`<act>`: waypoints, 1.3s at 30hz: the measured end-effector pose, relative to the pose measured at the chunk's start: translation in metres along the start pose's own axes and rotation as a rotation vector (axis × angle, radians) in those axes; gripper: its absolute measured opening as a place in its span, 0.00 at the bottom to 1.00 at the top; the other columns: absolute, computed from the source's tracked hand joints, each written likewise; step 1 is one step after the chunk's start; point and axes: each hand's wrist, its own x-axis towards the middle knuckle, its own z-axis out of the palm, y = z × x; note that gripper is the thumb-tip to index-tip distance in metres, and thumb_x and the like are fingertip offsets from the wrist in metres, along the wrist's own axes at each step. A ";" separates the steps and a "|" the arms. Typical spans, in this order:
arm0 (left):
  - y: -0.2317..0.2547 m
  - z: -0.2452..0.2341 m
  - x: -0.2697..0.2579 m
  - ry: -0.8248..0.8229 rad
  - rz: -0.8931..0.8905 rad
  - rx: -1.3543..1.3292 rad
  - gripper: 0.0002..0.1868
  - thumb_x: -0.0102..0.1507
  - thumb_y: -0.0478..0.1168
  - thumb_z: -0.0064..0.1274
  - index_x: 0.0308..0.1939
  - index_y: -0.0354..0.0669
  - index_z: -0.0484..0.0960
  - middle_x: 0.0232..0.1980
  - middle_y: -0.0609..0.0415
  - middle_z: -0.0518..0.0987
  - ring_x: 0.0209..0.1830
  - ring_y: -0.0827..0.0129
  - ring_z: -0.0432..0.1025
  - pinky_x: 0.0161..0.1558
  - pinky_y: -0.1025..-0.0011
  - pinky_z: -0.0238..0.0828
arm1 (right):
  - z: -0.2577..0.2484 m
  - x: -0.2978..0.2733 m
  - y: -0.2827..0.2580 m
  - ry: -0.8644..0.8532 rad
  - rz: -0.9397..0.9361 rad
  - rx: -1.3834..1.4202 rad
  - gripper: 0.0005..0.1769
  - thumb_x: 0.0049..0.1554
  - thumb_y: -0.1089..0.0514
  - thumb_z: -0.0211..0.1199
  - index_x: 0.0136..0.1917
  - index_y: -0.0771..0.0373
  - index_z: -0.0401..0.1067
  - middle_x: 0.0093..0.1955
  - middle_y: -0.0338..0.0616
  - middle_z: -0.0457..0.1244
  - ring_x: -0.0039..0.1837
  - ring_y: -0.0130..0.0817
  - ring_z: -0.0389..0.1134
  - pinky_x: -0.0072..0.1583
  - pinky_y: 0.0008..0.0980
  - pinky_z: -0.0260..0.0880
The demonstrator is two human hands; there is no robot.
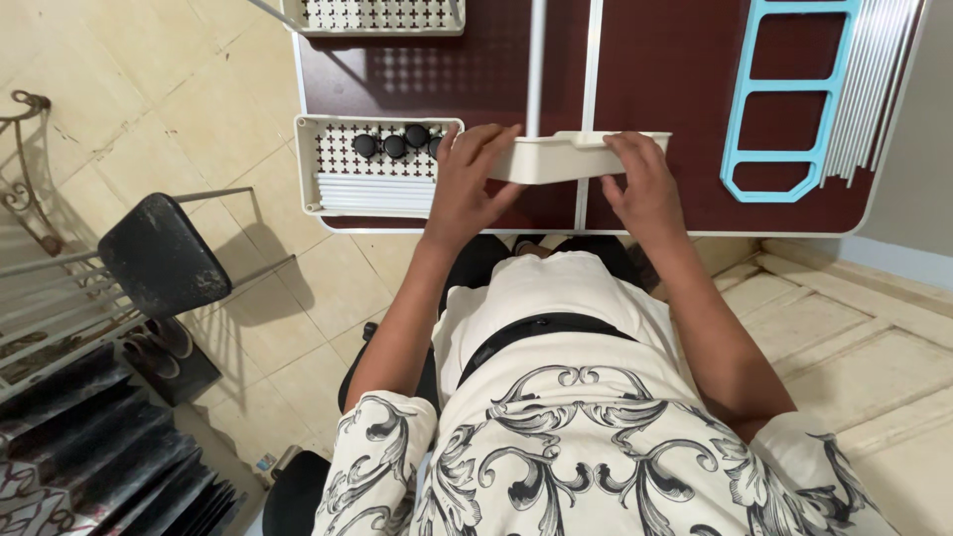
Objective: The person assembles a white plastic storage rack by inserting white rods into slots on a perforated tray and attaching a base unit. They repeatedly insert and remove rods, adjust the tray, and connect components on a maroon table.
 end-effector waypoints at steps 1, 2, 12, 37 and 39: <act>0.007 -0.004 0.006 0.005 0.047 0.025 0.37 0.60 0.46 0.68 0.72 0.50 0.71 0.65 0.53 0.73 0.69 0.59 0.67 0.79 0.48 0.43 | 0.000 0.002 0.000 -0.009 0.017 0.050 0.30 0.55 0.69 0.70 0.69 0.63 0.68 0.69 0.51 0.60 0.70 0.54 0.64 0.67 0.46 0.70; 0.014 -0.006 0.012 0.008 0.096 0.046 0.38 0.60 0.47 0.68 0.72 0.49 0.70 0.65 0.52 0.72 0.68 0.59 0.66 0.79 0.47 0.43 | 0.001 0.003 0.001 -0.018 0.037 0.099 0.29 0.55 0.70 0.69 0.69 0.64 0.67 0.69 0.51 0.60 0.69 0.54 0.65 0.65 0.46 0.71; 0.023 -0.011 0.029 -0.056 0.238 0.093 0.41 0.62 0.51 0.66 0.76 0.51 0.66 0.67 0.54 0.71 0.70 0.60 0.64 0.80 0.49 0.41 | 0.040 0.004 0.024 0.006 0.231 0.517 0.27 0.55 0.73 0.68 0.66 0.64 0.67 0.67 0.45 0.61 0.69 0.36 0.68 0.67 0.33 0.74; 0.001 -0.032 0.036 -0.144 0.202 0.079 0.35 0.59 0.45 0.68 0.69 0.47 0.72 0.65 0.54 0.73 0.64 0.54 0.65 0.68 0.54 0.59 | -0.002 0.051 -0.011 0.191 0.515 0.848 0.14 0.72 0.60 0.52 0.66 0.68 0.72 0.53 0.44 0.73 0.55 0.26 0.74 0.53 0.25 0.73; 0.002 -0.032 0.037 -0.146 0.202 0.084 0.35 0.58 0.44 0.68 0.68 0.47 0.73 0.65 0.53 0.73 0.63 0.54 0.65 0.68 0.54 0.60 | -0.008 0.061 -0.018 0.190 0.526 1.027 0.15 0.70 0.58 0.53 0.65 0.69 0.70 0.50 0.42 0.72 0.53 0.27 0.76 0.54 0.24 0.78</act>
